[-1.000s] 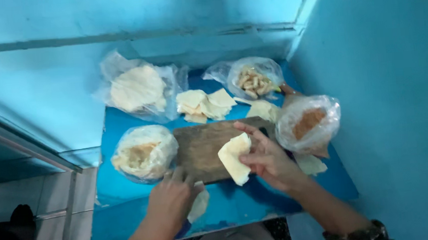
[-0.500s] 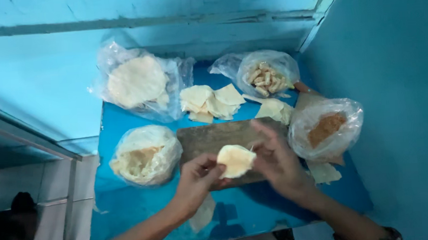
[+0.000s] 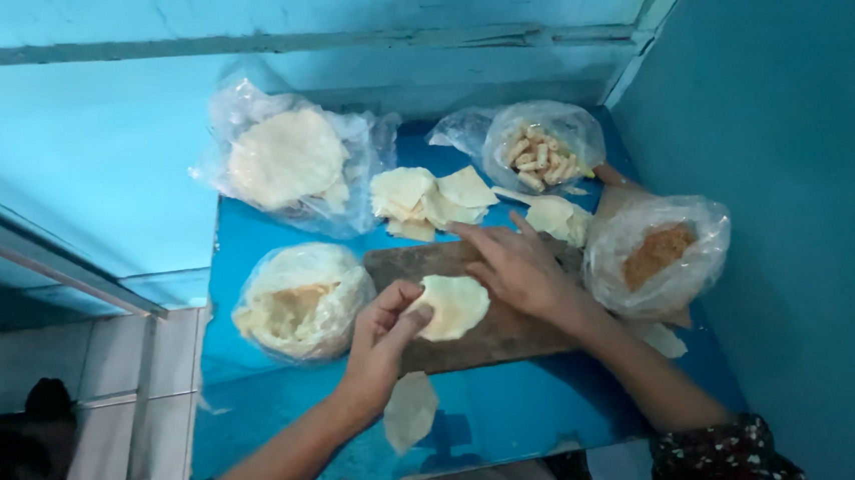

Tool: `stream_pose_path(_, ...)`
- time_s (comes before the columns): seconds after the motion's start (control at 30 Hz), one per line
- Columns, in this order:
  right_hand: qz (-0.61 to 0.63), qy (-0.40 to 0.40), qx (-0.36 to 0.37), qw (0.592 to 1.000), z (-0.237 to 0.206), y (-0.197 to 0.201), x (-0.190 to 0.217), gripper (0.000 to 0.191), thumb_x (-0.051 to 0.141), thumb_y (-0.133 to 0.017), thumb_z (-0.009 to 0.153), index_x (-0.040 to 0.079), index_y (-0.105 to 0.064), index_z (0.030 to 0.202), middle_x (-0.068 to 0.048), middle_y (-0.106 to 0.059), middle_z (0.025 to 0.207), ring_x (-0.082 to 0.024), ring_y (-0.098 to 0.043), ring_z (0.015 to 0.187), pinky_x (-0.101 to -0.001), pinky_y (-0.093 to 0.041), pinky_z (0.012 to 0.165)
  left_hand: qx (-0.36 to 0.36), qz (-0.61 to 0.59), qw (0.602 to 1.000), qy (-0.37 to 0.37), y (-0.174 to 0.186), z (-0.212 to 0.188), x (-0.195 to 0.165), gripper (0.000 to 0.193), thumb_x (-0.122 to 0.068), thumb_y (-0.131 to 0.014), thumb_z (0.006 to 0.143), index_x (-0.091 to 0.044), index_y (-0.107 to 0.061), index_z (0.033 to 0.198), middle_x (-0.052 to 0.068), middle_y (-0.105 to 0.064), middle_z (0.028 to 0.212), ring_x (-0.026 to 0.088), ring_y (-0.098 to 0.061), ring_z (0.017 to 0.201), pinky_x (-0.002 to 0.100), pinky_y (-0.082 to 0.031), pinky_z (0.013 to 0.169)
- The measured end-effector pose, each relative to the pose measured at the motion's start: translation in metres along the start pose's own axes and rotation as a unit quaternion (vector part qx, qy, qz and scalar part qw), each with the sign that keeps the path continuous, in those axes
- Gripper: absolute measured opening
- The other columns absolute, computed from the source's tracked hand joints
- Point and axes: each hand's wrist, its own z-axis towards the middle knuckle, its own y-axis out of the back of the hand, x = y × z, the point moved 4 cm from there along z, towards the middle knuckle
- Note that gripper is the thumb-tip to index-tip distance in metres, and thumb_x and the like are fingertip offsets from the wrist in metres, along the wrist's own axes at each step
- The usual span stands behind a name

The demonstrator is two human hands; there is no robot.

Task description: The person tears thin dough sheets into smaller pieces on a wooden cutting board, working one piece at a time and setting the torn pieces aside. They occasionally reach into a plastic bag of dough pieces and continue tearing pieces on the board.

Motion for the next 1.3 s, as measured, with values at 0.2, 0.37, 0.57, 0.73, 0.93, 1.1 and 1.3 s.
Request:
stream_pose_path(0.2,0.059,0.091,-0.154,0.982,-0.025,0.048,0.031,0.031,0.009,-0.069,0.093,0.013,-0.069,0.124,-0.008,-0.072,0.122,-0.031,-0.068,0.111,-0.0419,-0.055,0.093,-0.032,-0.196,0.979,0.046,0.003,0.016,0.015,0.012,-0.009,-0.060,0.103,0.001,-0.062,0.109,0.009,-0.069,0.104,0.016,-0.068,0.095,0.034,-0.056,0.086)
stream_pose_path(0.37,0.004,0.175,-0.112,0.978,-0.038,0.050,0.076,0.027,0.020,-0.082,0.084,0.011,-0.073,0.108,-0.006,-0.074,0.107,-0.028,-0.072,0.097,-0.0382,-0.058,0.077,-0.037,-0.256,0.962,0.082,0.002,0.021,0.022,0.025,-0.019,-0.058,0.102,0.002,-0.063,0.114,0.011,-0.071,0.109,0.019,-0.070,0.100,0.036,-0.056,0.092)
stream_pose_path(0.57,0.064,0.144,-0.146,0.977,-0.028,0.051,0.078,0.034,0.012,-0.082,0.083,0.009,-0.071,0.115,-0.008,-0.073,0.110,-0.026,-0.074,0.099,-0.0346,-0.060,0.082,0.004,-0.290,0.952,0.093,-0.001,0.019,0.019,0.041,-0.032,-0.050,0.107,0.003,-0.063,0.123,0.013,-0.068,0.120,0.024,-0.064,0.115,0.041,-0.049,0.104)
stream_pose_path(0.73,0.082,0.093,-0.170,0.978,-0.039,0.036,0.060,0.036,0.011,-0.081,0.088,0.009,-0.067,0.121,-0.009,-0.074,0.114,-0.024,-0.075,0.101,-0.0323,-0.060,0.083,0.056,-0.092,0.993,0.043,-0.014,0.007,0.000,0.047,-0.034,-0.045,0.106,-0.002,-0.060,0.136,0.013,-0.059,0.139,0.025,-0.056,0.132,0.039,-0.042,0.111)
stream_pose_path(0.93,0.541,-0.182,-0.075,0.817,-0.034,0.004,0.011,0.060,0.000,-0.066,0.093,0.007,-0.045,0.149,-0.011,-0.071,0.116,-0.018,-0.070,0.101,-0.0329,-0.058,0.085,0.026,0.235,0.962,-0.134,-0.020,-0.007,-0.031,0.040,-0.026,-0.054,0.107,-0.002,-0.067,0.136,0.013,-0.055,0.145,0.026,-0.055,0.134,0.037,-0.044,0.113)
stream_pose_path(1.1,0.703,-0.196,-0.081,0.678,-0.038,-0.003,0.011,0.057,0.002,-0.061,0.093,0.010,-0.044,0.147,-0.012,-0.064,0.129,-0.018,-0.068,0.111,-0.0337,-0.060,0.089,-0.080,0.003,0.997,0.019,-0.010,0.012,-0.010,0.049,-0.013,-0.069,0.094,-0.003,-0.057,0.141,0.009,-0.066,0.132,0.019,-0.062,0.119,0.034,-0.050,0.103)
stream_pose_path(1.3,0.607,-0.167,-0.028,0.777,-0.036,-0.006,0.025,0.048,0.003,-0.066,0.094,0.007,-0.053,0.140,-0.010,-0.063,0.133,-0.018,-0.066,0.112,-0.0328,-0.059,0.087,-0.049,-0.199,0.974,0.095,-0.005,0.014,0.013,0.036,-0.011,-0.066,0.098,0.003,-0.064,0.131,0.011,-0.072,0.120,0.017,-0.070,0.105,0.032,-0.060,0.088)
